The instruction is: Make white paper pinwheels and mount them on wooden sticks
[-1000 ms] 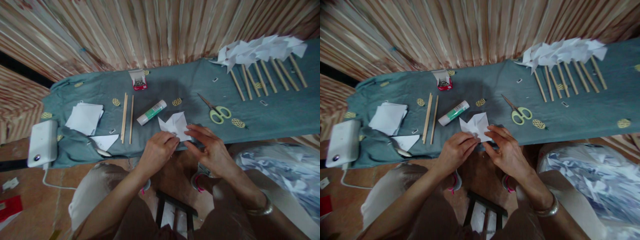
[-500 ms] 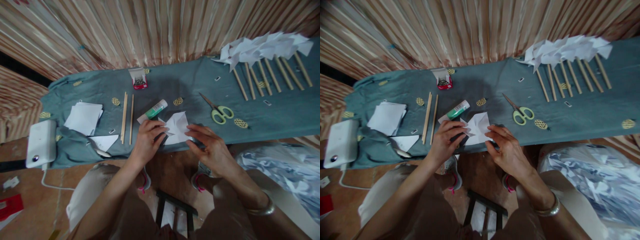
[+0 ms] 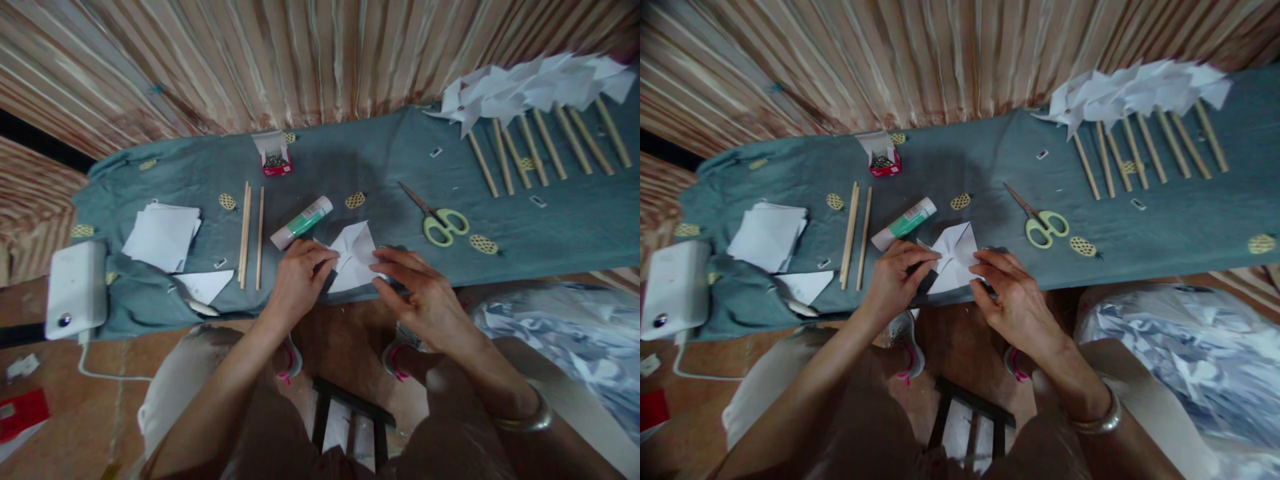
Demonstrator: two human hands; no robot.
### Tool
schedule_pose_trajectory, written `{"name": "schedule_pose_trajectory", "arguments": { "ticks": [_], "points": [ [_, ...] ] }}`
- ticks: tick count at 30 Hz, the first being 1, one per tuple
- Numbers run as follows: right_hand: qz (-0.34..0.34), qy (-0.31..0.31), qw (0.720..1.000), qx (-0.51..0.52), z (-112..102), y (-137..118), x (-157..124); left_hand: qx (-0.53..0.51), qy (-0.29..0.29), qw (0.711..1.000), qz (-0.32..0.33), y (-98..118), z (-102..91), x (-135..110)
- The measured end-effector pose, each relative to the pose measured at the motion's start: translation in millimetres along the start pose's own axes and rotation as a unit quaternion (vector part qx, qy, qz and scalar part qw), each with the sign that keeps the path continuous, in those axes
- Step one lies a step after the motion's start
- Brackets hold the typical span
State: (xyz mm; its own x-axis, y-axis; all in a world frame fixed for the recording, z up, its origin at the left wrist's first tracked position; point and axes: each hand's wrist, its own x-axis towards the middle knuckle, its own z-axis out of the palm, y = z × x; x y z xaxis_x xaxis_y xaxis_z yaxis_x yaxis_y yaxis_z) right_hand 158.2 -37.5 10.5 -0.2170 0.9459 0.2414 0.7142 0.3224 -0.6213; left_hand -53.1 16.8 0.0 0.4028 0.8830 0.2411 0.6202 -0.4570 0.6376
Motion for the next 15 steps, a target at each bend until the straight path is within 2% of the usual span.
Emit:
{"name": "schedule_pose_trajectory", "arguments": {
  "ticks": [15],
  "points": [
    [-0.006,0.003,1.0,-0.004,-0.7,-1.7,0.6,0.011,0.012,1.0,-0.022,1.4,2.2,3.9]
  ]
}}
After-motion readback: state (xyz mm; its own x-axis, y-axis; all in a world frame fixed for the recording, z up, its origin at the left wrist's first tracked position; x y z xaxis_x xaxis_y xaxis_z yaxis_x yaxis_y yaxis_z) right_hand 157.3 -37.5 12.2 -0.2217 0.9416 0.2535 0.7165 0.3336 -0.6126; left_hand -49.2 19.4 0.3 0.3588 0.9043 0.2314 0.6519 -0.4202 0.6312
